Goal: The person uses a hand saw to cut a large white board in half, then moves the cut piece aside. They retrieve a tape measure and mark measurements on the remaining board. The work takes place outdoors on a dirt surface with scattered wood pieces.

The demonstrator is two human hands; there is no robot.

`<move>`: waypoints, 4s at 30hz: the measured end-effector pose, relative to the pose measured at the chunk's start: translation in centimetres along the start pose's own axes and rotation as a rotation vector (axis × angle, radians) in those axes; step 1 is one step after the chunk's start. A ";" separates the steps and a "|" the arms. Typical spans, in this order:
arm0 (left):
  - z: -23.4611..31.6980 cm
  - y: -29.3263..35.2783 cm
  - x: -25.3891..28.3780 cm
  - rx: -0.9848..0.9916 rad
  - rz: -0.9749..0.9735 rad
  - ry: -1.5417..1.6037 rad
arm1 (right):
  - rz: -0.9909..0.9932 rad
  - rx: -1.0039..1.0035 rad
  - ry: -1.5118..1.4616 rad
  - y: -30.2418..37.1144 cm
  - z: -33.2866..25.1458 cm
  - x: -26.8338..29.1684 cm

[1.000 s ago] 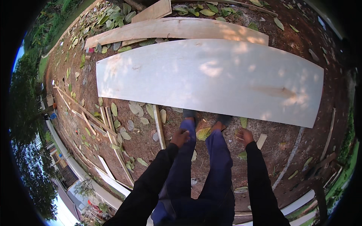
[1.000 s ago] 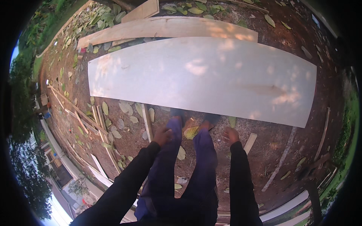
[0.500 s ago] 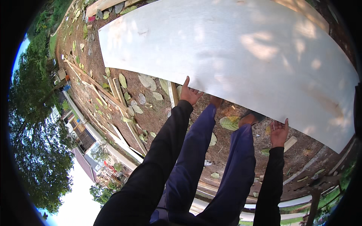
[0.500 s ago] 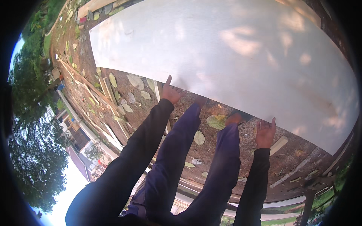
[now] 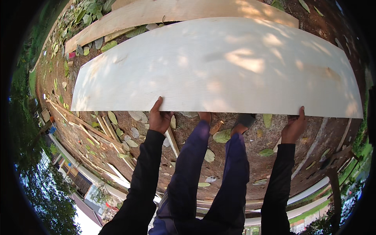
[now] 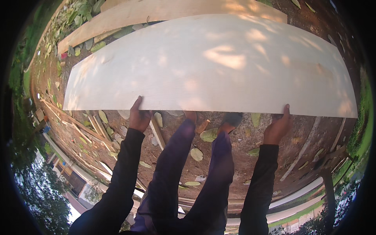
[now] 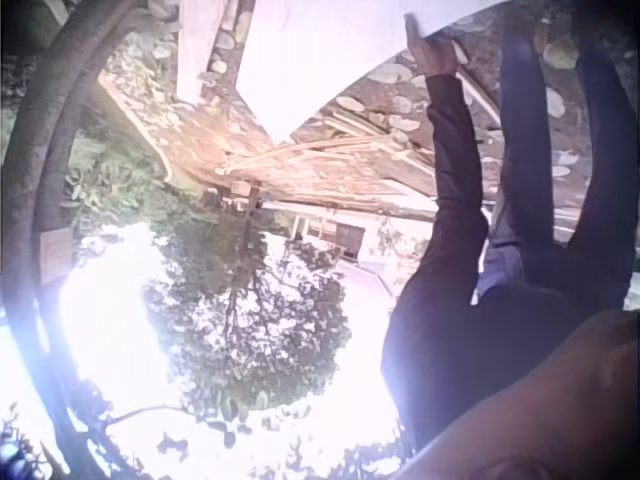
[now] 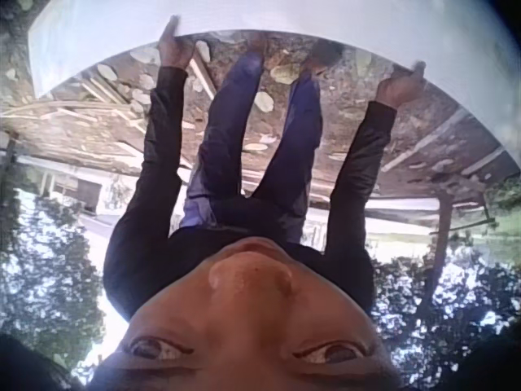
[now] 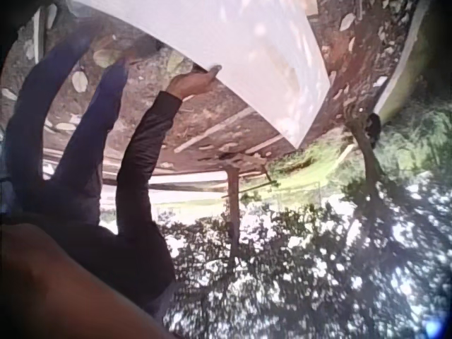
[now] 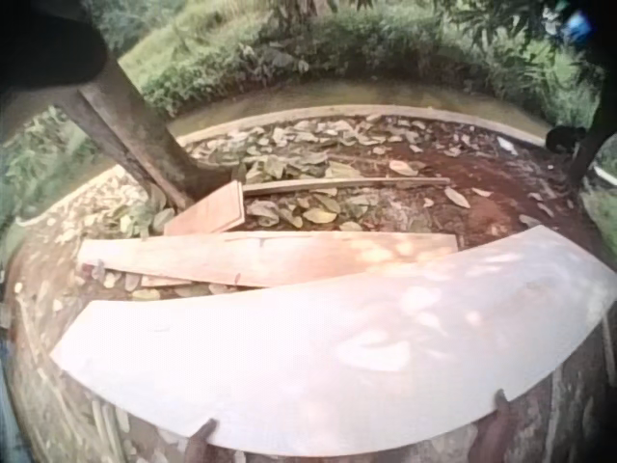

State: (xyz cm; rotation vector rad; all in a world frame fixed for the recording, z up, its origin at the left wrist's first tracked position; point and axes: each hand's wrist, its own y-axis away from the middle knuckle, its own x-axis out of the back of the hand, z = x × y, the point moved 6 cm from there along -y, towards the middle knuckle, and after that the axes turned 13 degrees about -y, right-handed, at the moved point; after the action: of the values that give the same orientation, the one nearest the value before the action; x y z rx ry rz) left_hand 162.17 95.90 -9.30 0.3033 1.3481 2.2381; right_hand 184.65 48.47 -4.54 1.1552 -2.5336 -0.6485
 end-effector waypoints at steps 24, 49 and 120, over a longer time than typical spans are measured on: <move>11.9 1.7 -6.7 -0.214 -0.311 0.101 | -0.848 0.414 0.777 1.6 18.4 -12.3; 15.8 3.0 -10.6 -0.293 -0.516 0.158 | -0.934 0.664 1.449 -6.4 28.9 -21.6; 8.2 5.0 -14.9 -0.313 -0.536 -0.056 | -1.158 0.419 1.586 -6.1 24.1 -21.3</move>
State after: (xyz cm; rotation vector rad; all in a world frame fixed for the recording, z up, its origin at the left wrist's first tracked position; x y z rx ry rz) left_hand 176.84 92.30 0.04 -0.0993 0.8934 1.9211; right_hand 191.93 68.00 -29.77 1.9908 -0.5416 0.5658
